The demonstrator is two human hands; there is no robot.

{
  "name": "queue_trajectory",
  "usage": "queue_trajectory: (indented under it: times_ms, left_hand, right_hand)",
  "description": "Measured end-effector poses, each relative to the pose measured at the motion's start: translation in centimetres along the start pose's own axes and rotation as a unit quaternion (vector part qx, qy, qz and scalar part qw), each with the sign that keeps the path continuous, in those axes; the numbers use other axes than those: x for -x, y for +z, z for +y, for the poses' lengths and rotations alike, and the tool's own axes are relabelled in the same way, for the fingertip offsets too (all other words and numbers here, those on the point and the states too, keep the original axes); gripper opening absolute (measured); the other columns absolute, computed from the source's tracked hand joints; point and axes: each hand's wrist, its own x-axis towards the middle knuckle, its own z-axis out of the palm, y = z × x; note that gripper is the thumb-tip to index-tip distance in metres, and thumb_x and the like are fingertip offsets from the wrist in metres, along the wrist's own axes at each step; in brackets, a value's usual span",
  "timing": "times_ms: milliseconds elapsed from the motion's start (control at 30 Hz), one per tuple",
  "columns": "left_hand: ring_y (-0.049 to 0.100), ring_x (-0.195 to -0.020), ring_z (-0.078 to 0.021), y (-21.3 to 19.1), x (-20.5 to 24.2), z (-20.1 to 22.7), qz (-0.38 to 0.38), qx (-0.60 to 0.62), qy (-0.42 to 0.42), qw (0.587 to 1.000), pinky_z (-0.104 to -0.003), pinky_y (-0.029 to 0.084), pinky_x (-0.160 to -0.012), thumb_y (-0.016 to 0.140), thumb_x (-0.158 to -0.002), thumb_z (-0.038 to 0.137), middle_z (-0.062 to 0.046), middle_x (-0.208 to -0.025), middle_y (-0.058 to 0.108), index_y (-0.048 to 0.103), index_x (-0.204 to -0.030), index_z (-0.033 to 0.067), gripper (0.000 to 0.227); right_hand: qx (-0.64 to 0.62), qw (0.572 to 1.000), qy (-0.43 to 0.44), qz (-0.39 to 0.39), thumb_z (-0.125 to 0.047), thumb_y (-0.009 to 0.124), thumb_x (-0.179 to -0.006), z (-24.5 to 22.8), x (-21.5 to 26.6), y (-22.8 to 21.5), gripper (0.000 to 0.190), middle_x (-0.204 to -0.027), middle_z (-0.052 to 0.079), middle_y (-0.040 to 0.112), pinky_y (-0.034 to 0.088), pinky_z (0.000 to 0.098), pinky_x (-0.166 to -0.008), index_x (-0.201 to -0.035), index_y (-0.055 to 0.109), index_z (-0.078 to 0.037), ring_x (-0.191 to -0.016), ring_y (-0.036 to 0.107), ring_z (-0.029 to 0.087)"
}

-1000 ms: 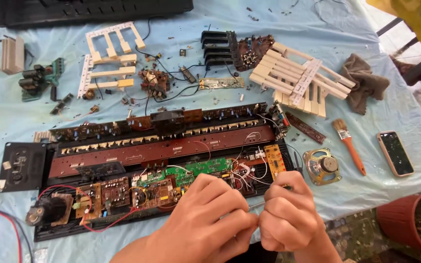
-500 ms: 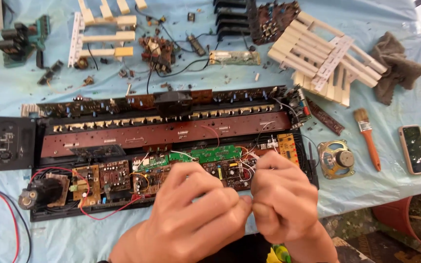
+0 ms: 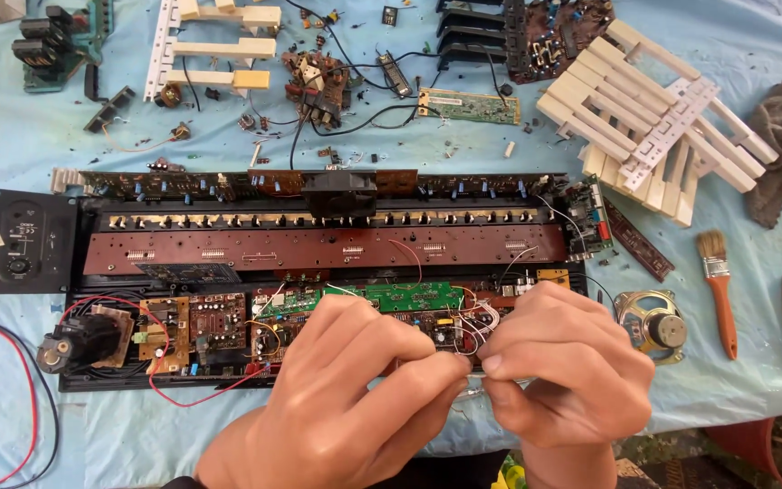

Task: The person works on the internal circuitry of a disassembled electronic device. They strip the insulation from a white wire using a small tool and then twist the exposed ends together.

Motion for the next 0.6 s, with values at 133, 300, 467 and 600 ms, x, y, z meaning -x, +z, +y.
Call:
queue_trajectory:
  times_ms: [133,300,467,600]
  left_hand:
    - [0.042,-0.066,-0.0231,0.32,0.09,-0.29,-0.005,-0.008,0.004,1.0,-0.037,0.038,-0.068,0.06,-0.102,0.012,-0.005,-0.085,0.053,0.067,-0.098,0.0062,0.01]
    - [0.044,-0.067,-0.0216,0.3,-0.2,-0.56,-0.01,0.003,0.012,1.0,-0.036,0.039,-0.068,0.052,-0.103,0.01,-0.004,-0.086,0.056,0.067,-0.099,0.0061,0.016]
    - [0.043,-0.063,-0.0198,0.69,-0.04,-0.4,0.016,-0.004,-0.01,1.0,-0.034,0.039,-0.068,0.057,-0.102,0.014,-0.002,-0.082,0.057,0.066,-0.096,0.0096,0.011]
    - [0.046,-0.063,-0.0183,0.73,-0.14,-0.25,0.039,-0.018,-0.027,0.999,-0.034,0.039,-0.069,0.062,-0.101,0.017,0.0,-0.079,0.058,0.068,-0.095,0.0111,0.01]
  right_hand:
    - [0.036,0.999,-0.027,-0.022,-0.02,0.059,-0.092,0.42,-0.49,-0.45,0.022,-0.065,0.009,0.063,0.045,0.0298,-0.051,-0.079,0.06,-0.003,-0.049,0.059,0.019]
    - [0.042,0.998,-0.023,-0.027,-0.022,0.058,-0.093,0.43,-0.53,-0.33,0.025,-0.066,0.01,0.063,0.042,0.0306,-0.051,-0.079,0.062,-0.002,-0.048,0.055,0.02]
    - [0.05,0.998,-0.029,-0.028,-0.02,0.059,-0.093,0.35,-0.2,-0.41,0.021,-0.07,0.01,0.068,0.044,0.0265,-0.049,-0.082,0.064,-0.002,-0.05,0.062,0.017]
    - [0.074,0.996,-0.023,-0.044,-0.018,0.059,-0.093,-0.35,-0.54,-0.3,0.018,-0.075,0.012,0.072,0.044,0.0275,-0.05,-0.086,0.067,-0.003,-0.052,0.063,0.017]
